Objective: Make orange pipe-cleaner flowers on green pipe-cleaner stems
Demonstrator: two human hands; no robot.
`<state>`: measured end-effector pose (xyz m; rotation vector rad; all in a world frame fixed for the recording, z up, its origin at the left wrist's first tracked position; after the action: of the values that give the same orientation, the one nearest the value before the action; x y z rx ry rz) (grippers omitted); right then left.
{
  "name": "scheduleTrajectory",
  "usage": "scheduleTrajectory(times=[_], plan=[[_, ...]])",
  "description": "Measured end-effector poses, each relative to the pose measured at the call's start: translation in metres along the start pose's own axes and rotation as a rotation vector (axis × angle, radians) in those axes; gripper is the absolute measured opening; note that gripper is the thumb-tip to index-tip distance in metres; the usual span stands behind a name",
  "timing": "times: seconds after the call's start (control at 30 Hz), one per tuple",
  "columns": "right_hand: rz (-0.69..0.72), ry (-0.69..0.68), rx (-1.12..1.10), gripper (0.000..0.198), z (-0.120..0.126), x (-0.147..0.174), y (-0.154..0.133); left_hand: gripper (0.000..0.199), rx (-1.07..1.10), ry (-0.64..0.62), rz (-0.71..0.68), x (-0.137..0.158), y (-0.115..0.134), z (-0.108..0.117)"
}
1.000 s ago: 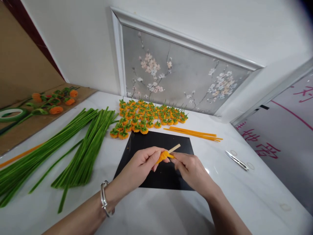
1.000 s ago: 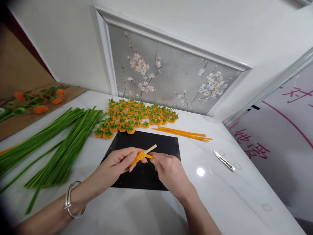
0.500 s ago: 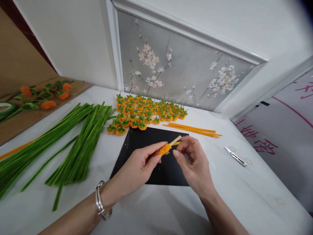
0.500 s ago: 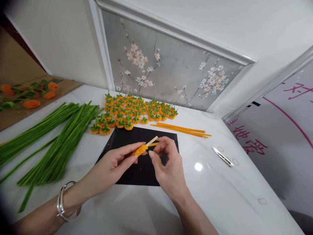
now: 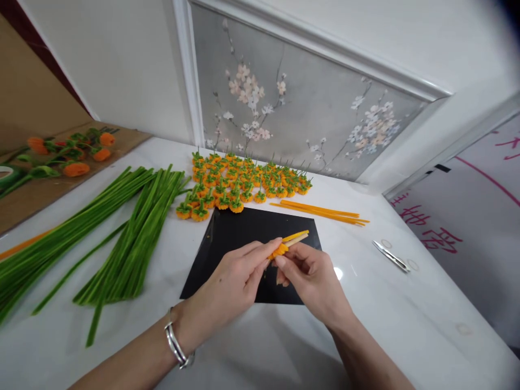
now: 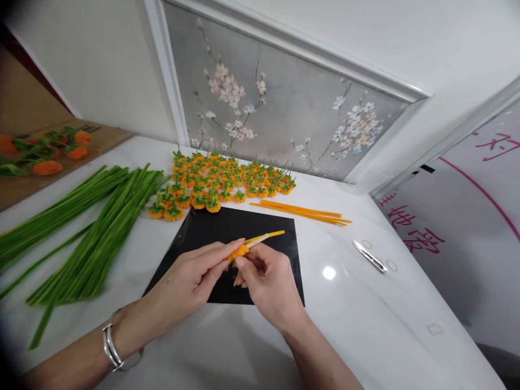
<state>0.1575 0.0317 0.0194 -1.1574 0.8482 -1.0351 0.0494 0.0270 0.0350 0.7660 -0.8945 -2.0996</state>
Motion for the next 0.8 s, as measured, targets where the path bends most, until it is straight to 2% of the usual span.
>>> scheduleTrajectory(times=[0.3, 0.67, 0.8], plan=[[0.011, 0.014, 0.023, 0.015, 0.0002, -0.0001, 0.0005, 0.043, 0.003, 0.003, 0.002, 0.0005, 0.0013, 0.0], [0.08, 0.123, 0.244, 0.016, -0.0025, 0.0056, -0.0012, 0.043, -0.001, 0.005, -0.014, 0.0018, -0.0009, -0.0037], [0.086, 0.138, 0.258, 0.013, -0.0059, 0.0065, 0.0008, 0.046, -0.063, 0.031, -0.032, 0.0032, -0.0019, -0.006]])
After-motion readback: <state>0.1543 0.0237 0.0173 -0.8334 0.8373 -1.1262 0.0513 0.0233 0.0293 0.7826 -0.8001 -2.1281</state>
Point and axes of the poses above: each hand's wrist, its own x-axis away from the middle knuckle, its own z-axis out of the back of the hand, y = z × x, the point moved 9 cm from there along -x, towards the middle knuckle, and after that the axes turned 8 degrees about -y, right-handed, at the moved point
